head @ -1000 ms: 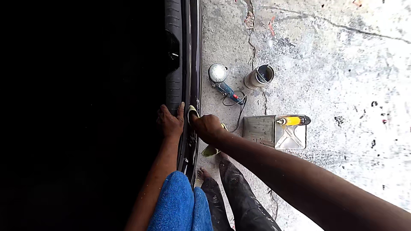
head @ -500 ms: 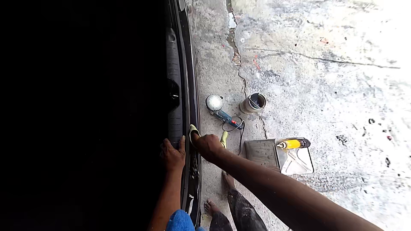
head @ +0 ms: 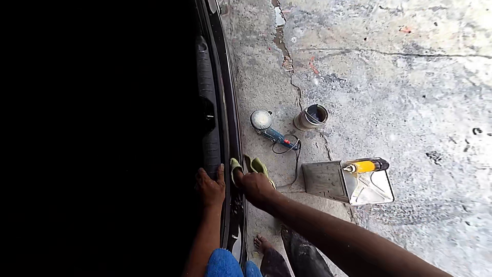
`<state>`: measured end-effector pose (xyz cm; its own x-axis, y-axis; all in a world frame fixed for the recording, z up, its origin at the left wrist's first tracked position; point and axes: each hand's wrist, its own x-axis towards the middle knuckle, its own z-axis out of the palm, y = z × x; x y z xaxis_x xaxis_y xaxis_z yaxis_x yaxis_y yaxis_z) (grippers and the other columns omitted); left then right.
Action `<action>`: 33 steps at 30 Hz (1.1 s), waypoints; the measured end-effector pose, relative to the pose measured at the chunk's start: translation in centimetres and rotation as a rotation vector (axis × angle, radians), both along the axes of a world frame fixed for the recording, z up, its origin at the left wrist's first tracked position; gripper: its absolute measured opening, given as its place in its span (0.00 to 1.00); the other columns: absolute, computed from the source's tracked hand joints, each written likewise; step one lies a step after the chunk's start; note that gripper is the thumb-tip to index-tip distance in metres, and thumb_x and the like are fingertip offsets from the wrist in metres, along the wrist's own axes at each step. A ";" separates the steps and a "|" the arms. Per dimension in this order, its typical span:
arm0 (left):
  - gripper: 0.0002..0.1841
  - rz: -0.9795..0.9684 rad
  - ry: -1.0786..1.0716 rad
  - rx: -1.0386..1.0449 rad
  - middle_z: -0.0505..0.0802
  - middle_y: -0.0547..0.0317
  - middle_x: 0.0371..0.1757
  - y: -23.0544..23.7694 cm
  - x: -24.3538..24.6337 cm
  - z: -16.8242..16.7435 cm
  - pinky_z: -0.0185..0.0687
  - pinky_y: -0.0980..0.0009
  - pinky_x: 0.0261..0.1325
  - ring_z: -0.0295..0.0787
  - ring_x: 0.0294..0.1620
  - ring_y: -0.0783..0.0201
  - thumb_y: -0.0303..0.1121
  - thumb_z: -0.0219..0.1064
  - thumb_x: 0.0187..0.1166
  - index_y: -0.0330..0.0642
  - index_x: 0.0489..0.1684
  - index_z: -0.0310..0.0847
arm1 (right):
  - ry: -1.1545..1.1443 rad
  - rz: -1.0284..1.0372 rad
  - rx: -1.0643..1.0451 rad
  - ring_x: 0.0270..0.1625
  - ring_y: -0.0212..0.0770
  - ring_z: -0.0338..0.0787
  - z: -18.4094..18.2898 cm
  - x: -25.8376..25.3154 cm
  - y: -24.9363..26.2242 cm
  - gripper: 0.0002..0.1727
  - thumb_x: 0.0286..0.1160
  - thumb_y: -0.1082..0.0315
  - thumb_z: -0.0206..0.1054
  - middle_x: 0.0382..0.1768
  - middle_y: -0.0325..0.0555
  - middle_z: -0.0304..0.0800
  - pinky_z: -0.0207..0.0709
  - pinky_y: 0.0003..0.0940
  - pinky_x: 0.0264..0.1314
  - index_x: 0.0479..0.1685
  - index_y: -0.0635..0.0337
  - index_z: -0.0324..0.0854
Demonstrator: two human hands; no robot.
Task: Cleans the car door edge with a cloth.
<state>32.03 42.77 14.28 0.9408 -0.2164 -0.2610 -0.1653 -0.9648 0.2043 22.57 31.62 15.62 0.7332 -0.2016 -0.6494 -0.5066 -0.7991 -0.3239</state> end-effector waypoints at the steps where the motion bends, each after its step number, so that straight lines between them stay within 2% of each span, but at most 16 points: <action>1: 0.44 0.000 -0.001 -0.003 0.90 0.39 0.58 0.0 0.0 0.0 0.87 0.44 0.57 0.92 0.57 0.42 0.73 0.56 0.78 0.35 0.70 0.76 | 0.070 0.016 0.103 0.50 0.69 0.92 0.5 -2.3 2.2 0.28 0.79 0.77 0.59 0.46 0.65 0.89 0.84 0.67 0.49 0.80 0.57 0.66; 3: 0.44 0.006 0.000 -0.007 0.90 0.39 0.59 -0.3 0.1 0.0 0.86 0.44 0.57 0.92 0.57 0.42 0.72 0.56 0.79 0.34 0.70 0.76 | 0.161 0.062 0.222 0.55 0.74 0.90 1.0 -4.9 4.0 0.30 0.80 0.80 0.54 0.53 0.71 0.87 0.82 0.71 0.53 0.83 0.55 0.63; 5: 0.44 0.006 0.003 0.006 0.90 0.39 0.59 -0.2 0.1 0.0 0.86 0.44 0.58 0.92 0.58 0.43 0.73 0.55 0.79 0.34 0.70 0.75 | 0.155 0.069 0.201 0.55 0.71 0.91 0.7 -3.5 2.2 0.29 0.84 0.77 0.52 0.55 0.68 0.87 0.82 0.68 0.52 0.85 0.50 0.63; 8: 0.45 -0.004 -0.018 -0.009 0.90 0.40 0.58 -0.1 0.0 -0.4 0.86 0.44 0.58 0.92 0.58 0.44 0.73 0.55 0.79 0.34 0.70 0.75 | 0.003 0.028 0.015 0.47 0.64 0.94 -1.1 1.4 -2.5 0.32 0.83 0.74 0.59 0.43 0.58 0.91 0.85 0.62 0.45 0.87 0.46 0.61; 11: 0.45 -0.013 -0.029 -0.012 0.90 0.39 0.57 0.1 0.0 -0.5 0.87 0.44 0.56 0.92 0.56 0.43 0.73 0.54 0.79 0.34 0.69 0.75 | -0.056 -0.014 -0.040 0.43 0.60 0.94 -1.6 1.4 -2.0 0.31 0.81 0.72 0.61 0.39 0.54 0.91 0.86 0.59 0.43 0.84 0.47 0.63; 13: 0.46 -0.006 -0.029 -0.028 0.89 0.37 0.61 0.0 0.1 -0.4 0.85 0.42 0.61 0.90 0.60 0.41 0.73 0.54 0.79 0.33 0.72 0.74 | -0.004 -0.003 0.076 0.47 0.63 0.93 -1.1 -2.3 1.3 0.27 0.79 0.74 0.60 0.43 0.59 0.90 0.85 0.62 0.46 0.79 0.53 0.67; 14: 0.47 -0.006 -0.029 -0.023 0.89 0.36 0.62 0.1 0.1 -0.4 0.84 0.42 0.62 0.90 0.61 0.41 0.74 0.54 0.79 0.32 0.73 0.74 | 0.068 0.023 0.180 0.52 0.68 0.92 -0.7 -4.5 3.1 0.27 0.80 0.76 0.56 0.50 0.65 0.88 0.83 0.67 0.51 0.80 0.56 0.66; 15: 0.47 -0.006 -0.028 -0.024 0.89 0.36 0.63 0.1 -0.1 -0.5 0.84 0.42 0.62 0.90 0.62 0.40 0.74 0.54 0.79 0.32 0.73 0.74 | 0.124 0.049 0.247 0.55 0.71 0.91 -0.4 -6.0 4.0 0.28 0.82 0.77 0.54 0.55 0.69 0.87 0.82 0.70 0.54 0.82 0.56 0.64; 17: 0.47 -0.001 -0.021 -0.027 0.89 0.36 0.62 -0.2 0.0 -0.4 0.84 0.42 0.61 0.90 0.61 0.40 0.74 0.54 0.79 0.32 0.72 0.74 | 0.149 0.065 0.242 0.57 0.70 0.91 -0.3 -5.4 2.5 0.27 0.86 0.75 0.51 0.57 0.67 0.87 0.82 0.68 0.55 0.84 0.51 0.65; 21: 0.46 -0.002 -0.022 -0.023 0.90 0.37 0.59 0.0 0.0 -0.3 0.85 0.43 0.58 0.91 0.57 0.41 0.73 0.55 0.78 0.32 0.70 0.76 | -0.017 -0.009 0.003 0.46 0.61 0.95 -1.5 1.9 -2.1 0.31 0.85 0.68 0.58 0.41 0.55 0.92 0.85 0.60 0.45 0.88 0.46 0.60; 23: 0.46 -0.008 -0.028 -0.032 0.90 0.37 0.58 -0.1 0.1 -0.4 0.86 0.44 0.58 0.91 0.57 0.41 0.73 0.55 0.79 0.32 0.70 0.75 | -0.015 -0.041 -0.028 0.44 0.61 0.95 -0.9 2.0 -1.5 0.31 0.82 0.69 0.60 0.38 0.54 0.92 0.85 0.61 0.43 0.86 0.48 0.61; 25: 0.46 -0.001 -0.017 -0.025 0.90 0.37 0.58 -0.1 -0.2 -0.2 0.86 0.44 0.58 0.92 0.57 0.41 0.73 0.55 0.79 0.32 0.71 0.75 | 0.055 -0.034 0.056 0.46 0.64 0.94 0.4 -1.1 1.8 0.26 0.81 0.74 0.59 0.39 0.58 0.92 0.85 0.63 0.46 0.79 0.53 0.66; 27: 0.46 0.000 -0.029 -0.023 0.91 0.38 0.58 -0.5 0.1 -0.2 0.86 0.44 0.57 0.92 0.56 0.42 0.73 0.55 0.78 0.32 0.71 0.76 | 0.191 0.032 0.182 0.55 0.68 0.92 1.5 -3.4 4.2 0.28 0.81 0.78 0.55 0.48 0.63 0.90 0.83 0.65 0.54 0.81 0.56 0.63; 28: 0.46 0.005 -0.021 -0.016 0.91 0.38 0.58 -0.4 0.0 -0.2 0.86 0.44 0.57 0.92 0.57 0.42 0.74 0.55 0.78 0.32 0.71 0.76 | 0.220 0.056 0.195 0.55 0.67 0.92 1.9 -3.6 4.5 0.27 0.83 0.77 0.54 0.48 0.62 0.91 0.83 0.64 0.53 0.82 0.55 0.62; 31: 0.46 0.010 0.016 -0.013 0.90 0.39 0.60 -0.7 -0.1 0.1 0.85 0.44 0.58 0.91 0.59 0.43 0.75 0.53 0.78 0.34 0.71 0.75 | 0.187 0.046 0.076 0.47 0.64 0.95 1.8 -0.8 2.4 0.28 0.85 0.72 0.57 0.40 0.58 0.92 0.86 0.61 0.45 0.85 0.54 0.60; 33: 0.46 0.019 0.031 -0.030 0.89 0.38 0.60 -0.6 0.1 0.0 0.85 0.43 0.59 0.90 0.59 0.42 0.74 0.54 0.78 0.34 0.70 0.75 | 0.182 0.045 0.003 0.46 0.65 0.94 2.0 1.5 1.2 0.32 0.82 0.73 0.59 0.39 0.59 0.91 0.85 0.62 0.44 0.87 0.56 0.58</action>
